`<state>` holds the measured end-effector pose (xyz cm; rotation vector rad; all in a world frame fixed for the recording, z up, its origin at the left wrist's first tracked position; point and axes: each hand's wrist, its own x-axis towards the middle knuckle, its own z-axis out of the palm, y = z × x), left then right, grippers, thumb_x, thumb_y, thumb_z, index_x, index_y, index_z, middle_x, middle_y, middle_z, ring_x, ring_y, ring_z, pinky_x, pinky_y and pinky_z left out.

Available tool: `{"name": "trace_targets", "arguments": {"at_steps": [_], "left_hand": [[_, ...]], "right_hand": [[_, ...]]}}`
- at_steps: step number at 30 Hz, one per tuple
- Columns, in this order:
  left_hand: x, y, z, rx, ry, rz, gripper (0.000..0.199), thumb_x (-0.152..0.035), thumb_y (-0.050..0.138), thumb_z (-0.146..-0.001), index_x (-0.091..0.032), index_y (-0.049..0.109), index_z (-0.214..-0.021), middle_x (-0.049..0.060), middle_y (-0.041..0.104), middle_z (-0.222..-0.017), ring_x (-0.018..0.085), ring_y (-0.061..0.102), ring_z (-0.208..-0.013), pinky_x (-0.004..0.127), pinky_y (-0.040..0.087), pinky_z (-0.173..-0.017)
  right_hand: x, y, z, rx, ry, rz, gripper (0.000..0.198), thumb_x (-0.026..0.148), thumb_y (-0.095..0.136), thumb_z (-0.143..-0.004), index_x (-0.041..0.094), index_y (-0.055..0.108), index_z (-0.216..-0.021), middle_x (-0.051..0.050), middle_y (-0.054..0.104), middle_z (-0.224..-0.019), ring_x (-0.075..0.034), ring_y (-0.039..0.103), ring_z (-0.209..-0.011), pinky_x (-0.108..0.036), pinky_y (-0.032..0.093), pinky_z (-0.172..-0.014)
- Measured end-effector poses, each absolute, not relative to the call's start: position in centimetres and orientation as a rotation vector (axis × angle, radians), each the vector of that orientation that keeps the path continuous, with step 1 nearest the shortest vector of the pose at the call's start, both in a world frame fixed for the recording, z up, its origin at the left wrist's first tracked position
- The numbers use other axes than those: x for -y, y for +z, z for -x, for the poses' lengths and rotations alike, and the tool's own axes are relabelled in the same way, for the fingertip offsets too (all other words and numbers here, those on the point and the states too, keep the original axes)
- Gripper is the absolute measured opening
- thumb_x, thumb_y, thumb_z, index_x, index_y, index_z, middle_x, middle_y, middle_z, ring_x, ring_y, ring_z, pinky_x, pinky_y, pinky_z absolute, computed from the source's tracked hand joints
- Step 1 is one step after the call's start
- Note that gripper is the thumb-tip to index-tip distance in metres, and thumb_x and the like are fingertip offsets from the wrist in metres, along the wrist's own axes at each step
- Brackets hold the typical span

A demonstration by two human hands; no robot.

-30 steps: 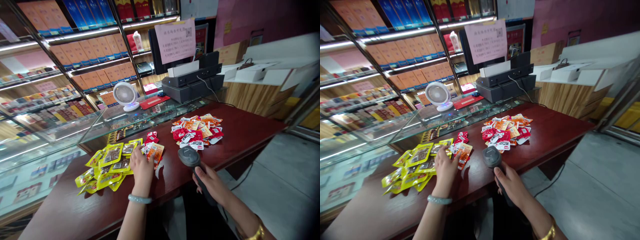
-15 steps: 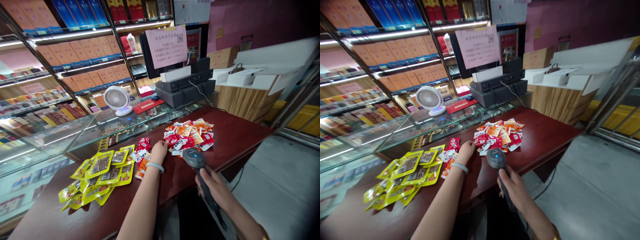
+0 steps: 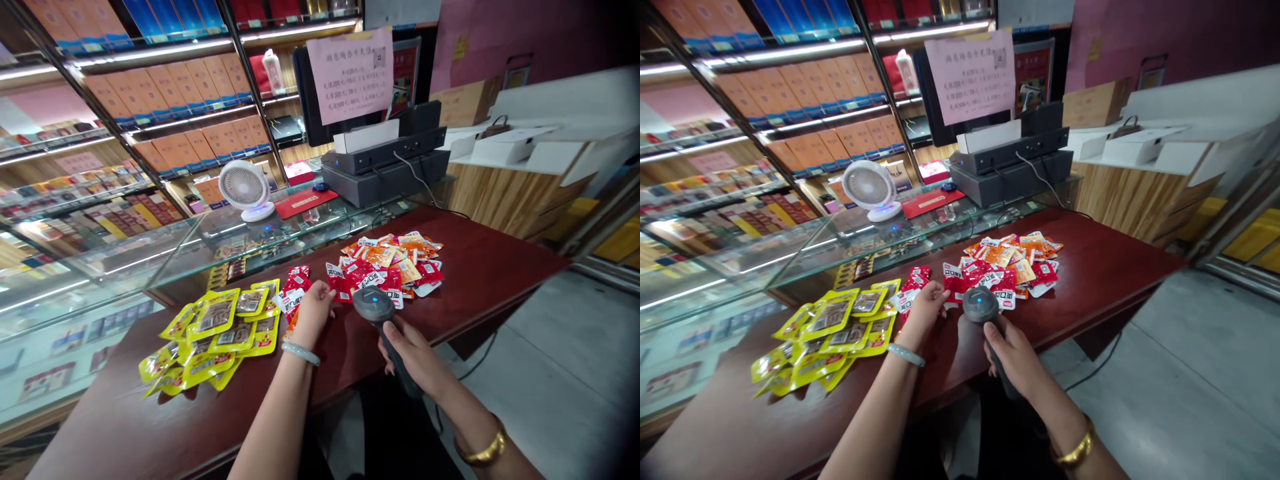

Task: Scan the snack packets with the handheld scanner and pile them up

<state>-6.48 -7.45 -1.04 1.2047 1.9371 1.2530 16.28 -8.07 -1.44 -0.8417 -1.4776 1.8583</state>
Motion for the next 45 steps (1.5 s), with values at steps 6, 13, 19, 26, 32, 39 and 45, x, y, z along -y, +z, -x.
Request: {"name": "trace_targets", "arguments": {"at_steps": [6,13,19,26,32,39,45], "left_hand": [[9.9,-0.2,7.9,-1.909,1.306,-1.155,0.013,-0.033,0.053,-0.082,-0.023,0.046,-0.079,-0.008,0.045,-0.050,0.010,0.045,-0.039,0.022,0.032,-0.045],[13.9,2.4,12.3,-2.772,1.155,-1.273,0.019,-0.033,0.060,-0.080,-0.022,0.056,-0.095,0.005,0.063,-0.093,0.023,0.060,-0.087,0.035,0.046,-0.078],[10.0,3.0,8.2,-2.660,1.012,-1.636,0.027,-0.042,0.057,-0.087,-0.021,0.059,-0.102,0.009,0.065,-0.104,0.025,0.059,-0.102,0.036,0.043,-0.091],[1.9,1.0,2.0,-2.685,0.495,-1.628,0.072,-0.073,0.038,-0.084,-0.009,0.062,-0.105,0.024,0.064,-0.108,0.037,0.057,-0.108,0.046,0.040,-0.094],[0.9,0.9,3.1,-2.573,0.319,-1.621,0.080,-0.078,0.048,-0.074,-0.009,0.060,-0.113,0.026,0.060,-0.122,0.040,0.052,-0.118,0.048,0.037,-0.098],[4.6,0.8,4.0,-2.459,0.283,-1.754,0.052,-0.059,0.058,-0.082,-0.014,0.053,-0.108,0.018,0.069,-0.102,0.031,0.066,-0.098,0.036,0.045,-0.082],[7.1,0.8,3.1,-2.460,0.374,-1.789,0.040,-0.046,0.063,-0.084,-0.016,0.048,-0.107,0.014,0.070,-0.094,0.027,0.068,-0.091,0.031,0.044,-0.073]], "right_hand": [[9.1,-0.9,-14.6,1.482,1.952,0.797,0.054,0.069,0.050,-0.086,0.019,0.053,-0.106,0.008,0.049,-0.058,-0.009,0.045,-0.042,-0.024,0.045,-0.046],[9.4,-1.1,-14.5,1.459,1.992,0.759,0.052,0.066,0.052,-0.087,0.020,0.052,-0.110,0.008,0.049,-0.058,-0.009,0.045,-0.042,-0.024,0.045,-0.047],[9.0,-1.5,-15.4,1.447,1.925,0.828,0.052,0.067,0.051,-0.086,0.020,0.052,-0.107,0.008,0.048,-0.057,-0.009,0.044,-0.042,-0.024,0.045,-0.046],[8.9,-1.4,-17.2,1.391,1.839,0.923,0.053,0.071,0.052,-0.083,0.020,0.051,-0.100,0.007,0.049,-0.057,-0.009,0.045,-0.041,-0.024,0.045,-0.045],[8.8,-1.3,-18.2,1.386,1.790,0.960,0.049,0.070,0.052,-0.084,0.021,0.051,-0.092,0.006,0.051,-0.059,-0.009,0.047,-0.042,-0.023,0.044,-0.044],[7.9,-0.8,-16.7,1.388,1.806,0.895,0.046,0.066,0.052,-0.086,0.021,0.051,-0.095,0.007,0.049,-0.057,-0.008,0.046,-0.042,-0.023,0.046,-0.046],[7.4,-0.3,-15.0,1.426,1.810,0.816,0.045,0.065,0.051,-0.088,0.020,0.053,-0.095,0.007,0.048,-0.056,-0.009,0.045,-0.041,-0.024,0.046,-0.045]]}}
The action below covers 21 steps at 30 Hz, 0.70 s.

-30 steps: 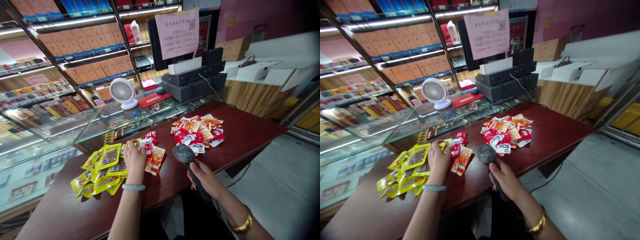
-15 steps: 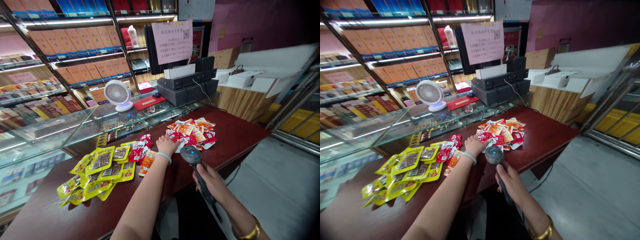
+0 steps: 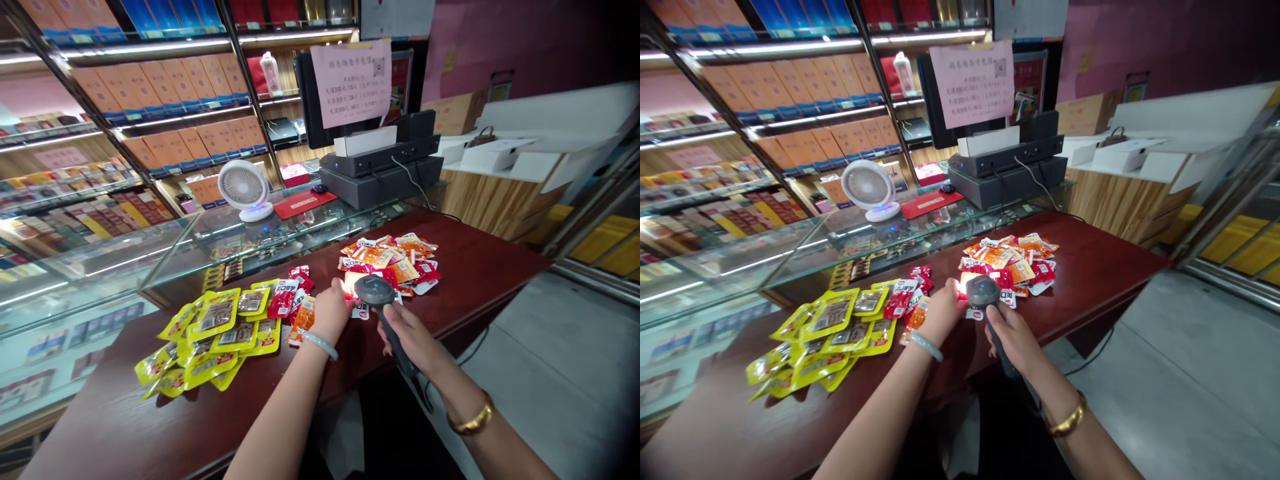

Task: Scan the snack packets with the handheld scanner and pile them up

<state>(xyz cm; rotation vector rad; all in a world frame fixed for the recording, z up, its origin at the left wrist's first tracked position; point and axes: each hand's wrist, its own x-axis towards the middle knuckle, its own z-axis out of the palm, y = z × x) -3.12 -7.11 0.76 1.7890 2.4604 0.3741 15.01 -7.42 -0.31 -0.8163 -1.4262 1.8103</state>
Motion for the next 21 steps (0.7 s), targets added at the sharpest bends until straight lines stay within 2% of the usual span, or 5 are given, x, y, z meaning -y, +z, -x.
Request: {"name": "trace_targets", "arguments": {"at_steps": [8,12,14,17,21], "left_hand": [[10.3,2.4,8.0,-2.615,0.575,-1.512,0.040,-0.049,0.062,-0.084,-0.021,0.051,-0.110,0.008,0.069,-0.095,0.023,0.066,-0.088,0.030,0.043,-0.074],[11.0,3.6,9.0,-3.031,0.675,-1.455,0.052,-0.050,0.063,-0.082,-0.017,0.052,-0.121,0.015,0.064,-0.115,0.030,0.057,-0.109,0.039,0.041,-0.089],[10.3,3.6,7.3,-2.945,0.675,-1.621,0.047,-0.053,0.059,-0.085,-0.018,0.057,-0.116,0.013,0.064,-0.114,0.030,0.056,-0.109,0.039,0.040,-0.090],[8.4,2.8,3.2,-2.644,0.530,-1.846,0.042,-0.058,0.051,-0.087,-0.019,0.065,-0.098,0.011,0.067,-0.101,0.029,0.058,-0.101,0.039,0.040,-0.087],[5.8,1.7,-1.1,-2.510,0.338,-1.947,0.032,-0.037,0.047,-0.089,-0.013,0.067,-0.095,0.016,0.067,-0.100,0.030,0.059,-0.100,0.042,0.038,-0.087]], "right_hand": [[8.2,0.1,-15.4,1.368,1.855,0.766,0.045,0.064,0.051,-0.089,0.020,0.052,-0.096,0.007,0.048,-0.057,-0.008,0.044,-0.042,-0.024,0.046,-0.045],[9.0,-0.3,-16.4,1.374,1.830,0.834,0.047,0.067,0.052,-0.087,0.020,0.050,-0.093,0.007,0.049,-0.058,-0.008,0.045,-0.042,-0.023,0.046,-0.045],[9.3,-0.7,-16.8,1.358,1.821,0.870,0.049,0.068,0.052,-0.085,0.020,0.049,-0.093,0.007,0.048,-0.057,-0.008,0.045,-0.042,-0.023,0.046,-0.045],[9.3,-1.3,-17.4,1.339,1.805,0.895,0.050,0.070,0.054,-0.083,0.021,0.047,-0.089,0.007,0.049,-0.055,-0.008,0.045,-0.041,-0.022,0.044,-0.043],[9.0,-1.9,-18.4,1.329,1.781,0.912,0.048,0.069,0.052,-0.085,0.022,0.046,-0.085,0.007,0.050,-0.056,-0.008,0.045,-0.041,-0.022,0.044,-0.044]]}}
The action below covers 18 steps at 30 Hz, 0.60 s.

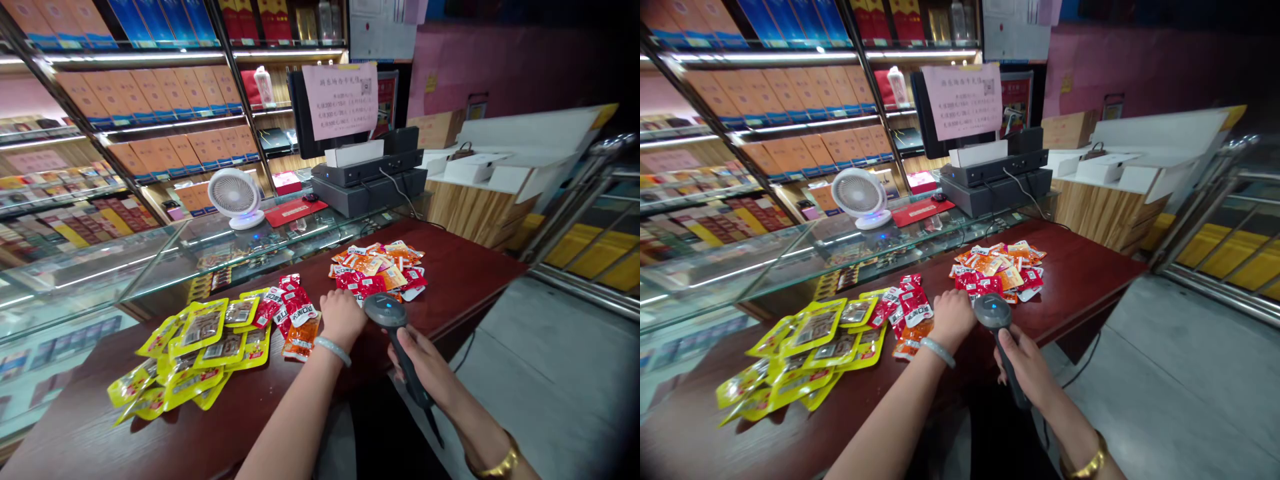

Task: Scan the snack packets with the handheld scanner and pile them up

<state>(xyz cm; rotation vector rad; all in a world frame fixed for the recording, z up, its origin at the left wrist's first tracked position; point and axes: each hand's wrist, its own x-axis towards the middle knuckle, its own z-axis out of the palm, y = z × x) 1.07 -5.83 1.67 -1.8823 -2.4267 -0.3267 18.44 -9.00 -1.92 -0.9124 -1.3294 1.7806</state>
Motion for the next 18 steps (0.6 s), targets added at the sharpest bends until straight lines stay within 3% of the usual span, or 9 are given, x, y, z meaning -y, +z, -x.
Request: {"name": "trace_targets", "arguments": {"at_steps": [3,9,18], "left_hand": [[4.8,1.2,-2.0,2.425,-0.309,1.929,0.029,-0.030,0.048,-0.087,-0.012,0.067,-0.098,0.017,0.067,-0.101,0.030,0.059,-0.101,0.042,0.037,-0.087],[5.5,0.8,-0.7,2.498,-0.405,1.973,0.024,-0.042,0.057,-0.086,-0.020,0.063,-0.094,0.008,0.069,-0.092,0.024,0.063,-0.094,0.036,0.038,-0.082],[6.5,0.1,-0.5,2.490,-0.283,1.737,0.051,-0.058,0.059,-0.081,-0.012,0.059,-0.104,0.017,0.065,-0.103,0.032,0.059,-0.103,0.042,0.038,-0.090]], "right_hand": [[8.8,-2.0,-19.2,1.322,1.777,0.922,0.046,0.067,0.050,-0.087,0.021,0.047,-0.088,0.007,0.050,-0.057,-0.008,0.045,-0.042,-0.023,0.045,-0.045],[8.5,-1.6,-19.3,1.321,1.749,0.932,0.046,0.068,0.051,-0.087,0.021,0.047,-0.086,0.006,0.051,-0.058,-0.008,0.047,-0.043,-0.022,0.045,-0.046],[8.0,-2.0,-17.5,1.331,1.765,0.912,0.046,0.067,0.051,-0.087,0.021,0.050,-0.091,0.007,0.048,-0.055,-0.009,0.046,-0.042,-0.023,0.044,-0.044]]}}
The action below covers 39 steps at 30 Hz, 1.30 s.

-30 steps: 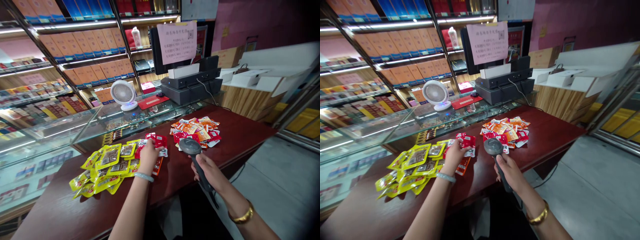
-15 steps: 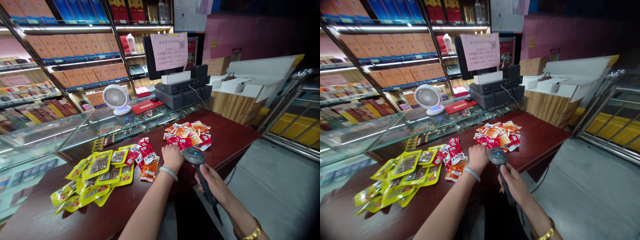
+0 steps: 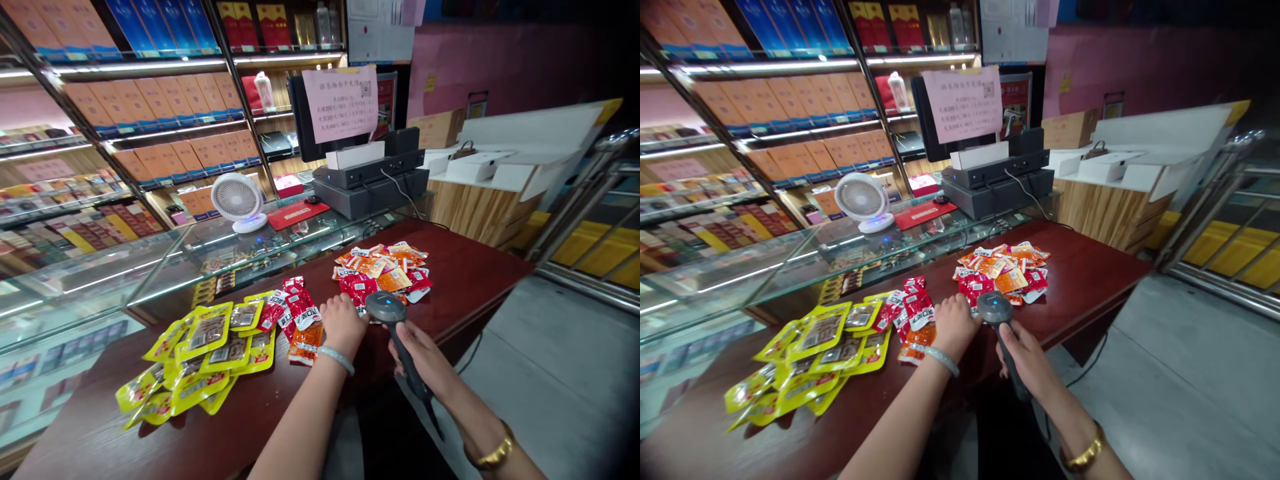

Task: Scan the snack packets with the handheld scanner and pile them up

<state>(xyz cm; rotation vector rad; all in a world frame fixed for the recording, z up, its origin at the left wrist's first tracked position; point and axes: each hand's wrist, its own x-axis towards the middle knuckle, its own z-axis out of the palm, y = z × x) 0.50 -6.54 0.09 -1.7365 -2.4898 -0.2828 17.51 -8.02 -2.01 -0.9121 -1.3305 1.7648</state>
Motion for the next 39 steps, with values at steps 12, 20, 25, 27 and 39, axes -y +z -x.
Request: {"name": "trace_targets", "arguments": {"at_steps": [12,20,25,27,39], "left_hand": [[8.5,0.8,1.7,2.542,-0.222,1.825,0.044,-0.048,0.069,-0.078,-0.015,0.053,-0.104,0.012,0.069,-0.093,0.029,0.065,-0.096,0.036,0.040,-0.084],[10.6,1.7,5.1,2.640,-0.319,1.685,0.044,-0.046,0.068,-0.080,-0.018,0.052,-0.109,0.010,0.071,-0.092,0.028,0.068,-0.091,0.036,0.041,-0.081],[12.6,3.4,10.0,2.674,-0.389,1.272,0.052,-0.052,0.062,-0.082,-0.018,0.053,-0.120,0.014,0.068,-0.111,0.033,0.061,-0.106,0.041,0.043,-0.087],[12.4,3.6,10.4,2.553,-0.459,1.211,0.057,-0.052,0.064,-0.081,-0.017,0.052,-0.125,0.016,0.062,-0.124,0.034,0.055,-0.117,0.043,0.040,-0.094],[0.1,1.0,5.2,2.760,-0.437,1.844,0.036,-0.046,0.051,-0.090,-0.014,0.067,-0.094,0.015,0.072,-0.100,0.026,0.067,-0.093,0.031,0.045,-0.073]], "right_hand": [[7.7,-0.5,-15.9,1.317,1.827,0.839,0.048,0.067,0.050,-0.087,0.021,0.052,-0.099,0.007,0.048,-0.057,-0.009,0.044,-0.042,-0.025,0.046,-0.047],[8.1,-0.2,-15.0,1.283,1.858,0.829,0.049,0.068,0.052,-0.085,0.020,0.052,-0.096,0.008,0.047,-0.055,-0.007,0.042,-0.041,-0.023,0.045,-0.045],[8.0,-0.7,-14.7,1.271,1.881,0.834,0.050,0.070,0.055,-0.083,0.021,0.050,-0.090,0.008,0.048,-0.054,-0.007,0.042,-0.040,-0.024,0.045,-0.045],[7.9,-1.0,-14.7,1.260,1.876,0.845,0.051,0.071,0.055,-0.081,0.021,0.050,-0.090,0.008,0.048,-0.054,-0.008,0.042,-0.039,-0.024,0.045,-0.044],[8.3,-1.5,-15.8,1.250,1.806,0.928,0.055,0.073,0.056,-0.078,0.022,0.052,-0.095,0.008,0.049,-0.054,-0.009,0.044,-0.039,-0.024,0.044,-0.043]]}}
